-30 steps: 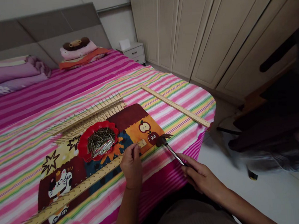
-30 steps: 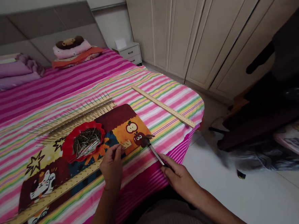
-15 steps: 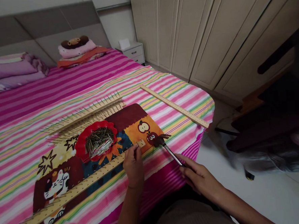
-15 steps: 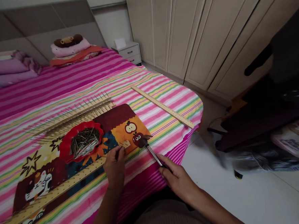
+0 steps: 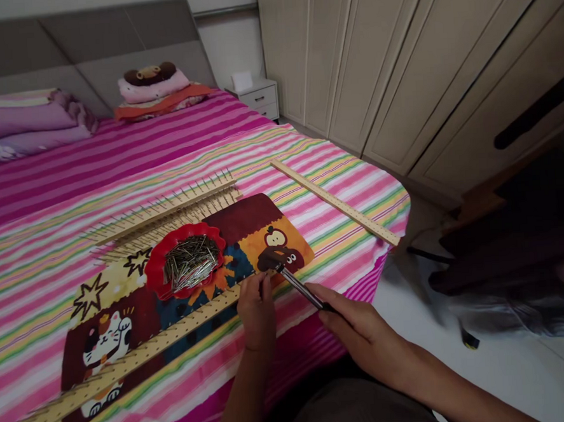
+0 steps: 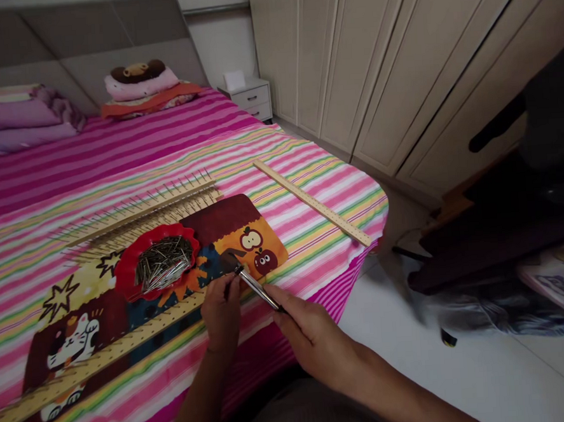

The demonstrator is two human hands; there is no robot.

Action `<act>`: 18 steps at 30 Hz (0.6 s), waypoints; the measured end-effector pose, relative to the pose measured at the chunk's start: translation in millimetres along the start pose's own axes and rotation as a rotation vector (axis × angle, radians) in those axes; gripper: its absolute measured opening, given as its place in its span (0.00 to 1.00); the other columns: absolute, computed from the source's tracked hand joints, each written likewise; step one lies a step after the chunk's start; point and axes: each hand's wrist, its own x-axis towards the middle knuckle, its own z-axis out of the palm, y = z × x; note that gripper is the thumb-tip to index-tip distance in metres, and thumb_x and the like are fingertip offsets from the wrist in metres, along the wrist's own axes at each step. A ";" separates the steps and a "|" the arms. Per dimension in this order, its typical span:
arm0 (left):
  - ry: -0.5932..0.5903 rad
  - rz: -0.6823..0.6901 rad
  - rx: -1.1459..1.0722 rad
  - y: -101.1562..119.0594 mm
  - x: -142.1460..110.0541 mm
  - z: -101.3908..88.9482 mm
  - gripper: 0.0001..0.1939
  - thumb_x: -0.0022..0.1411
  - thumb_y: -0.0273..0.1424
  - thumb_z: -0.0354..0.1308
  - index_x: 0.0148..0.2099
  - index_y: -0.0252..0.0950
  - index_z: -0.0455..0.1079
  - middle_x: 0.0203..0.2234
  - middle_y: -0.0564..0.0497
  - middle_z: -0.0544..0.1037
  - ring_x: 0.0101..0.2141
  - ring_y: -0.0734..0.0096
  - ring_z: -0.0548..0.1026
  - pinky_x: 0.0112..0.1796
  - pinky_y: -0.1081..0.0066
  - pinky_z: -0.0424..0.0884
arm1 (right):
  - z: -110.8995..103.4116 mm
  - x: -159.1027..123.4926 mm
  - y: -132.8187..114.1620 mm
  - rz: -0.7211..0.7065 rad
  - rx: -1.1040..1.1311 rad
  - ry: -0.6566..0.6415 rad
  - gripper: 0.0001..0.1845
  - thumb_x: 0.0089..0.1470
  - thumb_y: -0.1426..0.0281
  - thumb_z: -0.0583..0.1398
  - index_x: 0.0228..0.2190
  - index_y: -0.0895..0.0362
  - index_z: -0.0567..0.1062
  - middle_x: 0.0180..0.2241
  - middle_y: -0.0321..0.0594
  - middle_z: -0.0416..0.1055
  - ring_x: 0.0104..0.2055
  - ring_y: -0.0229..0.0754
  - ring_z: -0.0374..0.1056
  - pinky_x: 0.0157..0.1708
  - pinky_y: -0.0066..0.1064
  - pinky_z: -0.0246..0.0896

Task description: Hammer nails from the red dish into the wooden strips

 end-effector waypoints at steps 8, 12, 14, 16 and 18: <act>0.014 0.012 -0.004 -3.5 0.4 3.3 0.08 0.61 0.31 0.52 0.34 0.38 0.72 0.29 0.49 0.76 0.33 0.69 0.73 0.38 0.69 0.68 | -2.0 -3.9 -3.4 -0.004 -0.111 0.003 0.25 0.61 0.71 0.51 0.59 0.53 0.64 0.52 0.42 0.73 0.51 0.45 0.70 0.54 0.39 0.63; 0.013 0.006 -0.037 1.7 -2.9 2.0 0.09 0.62 0.33 0.51 0.36 0.38 0.72 0.31 0.48 0.76 0.34 0.68 0.74 0.39 0.67 0.69 | -6.7 -11.4 0.6 0.020 -0.084 0.092 0.25 0.61 0.67 0.53 0.59 0.54 0.66 0.50 0.42 0.74 0.52 0.46 0.69 0.54 0.36 0.63; -0.004 0.018 -0.046 5.8 -5.5 -4.2 0.09 0.62 0.33 0.51 0.38 0.38 0.72 0.32 0.48 0.77 0.34 0.68 0.74 0.39 0.67 0.70 | -8.9 -14.6 5.5 0.054 -0.064 0.140 0.25 0.59 0.65 0.55 0.58 0.55 0.68 0.44 0.43 0.77 0.47 0.47 0.72 0.48 0.35 0.67; -0.018 0.048 -0.035 8.2 -4.6 -17.0 0.10 0.62 0.34 0.51 0.40 0.38 0.72 0.33 0.48 0.77 0.35 0.69 0.74 0.40 0.68 0.70 | -10.2 -18.2 11.3 0.108 -0.021 0.173 0.26 0.58 0.63 0.56 0.57 0.54 0.69 0.34 0.41 0.78 0.36 0.46 0.73 0.39 0.33 0.71; 0.000 0.073 0.020 6.2 4.1 -37.1 0.10 0.62 0.34 0.51 0.39 0.38 0.73 0.33 0.48 0.77 0.36 0.69 0.74 0.40 0.69 0.69 | -10.7 -22.2 16.5 0.187 0.048 0.212 0.27 0.56 0.61 0.57 0.56 0.53 0.69 0.27 0.38 0.76 0.27 0.43 0.70 0.30 0.31 0.70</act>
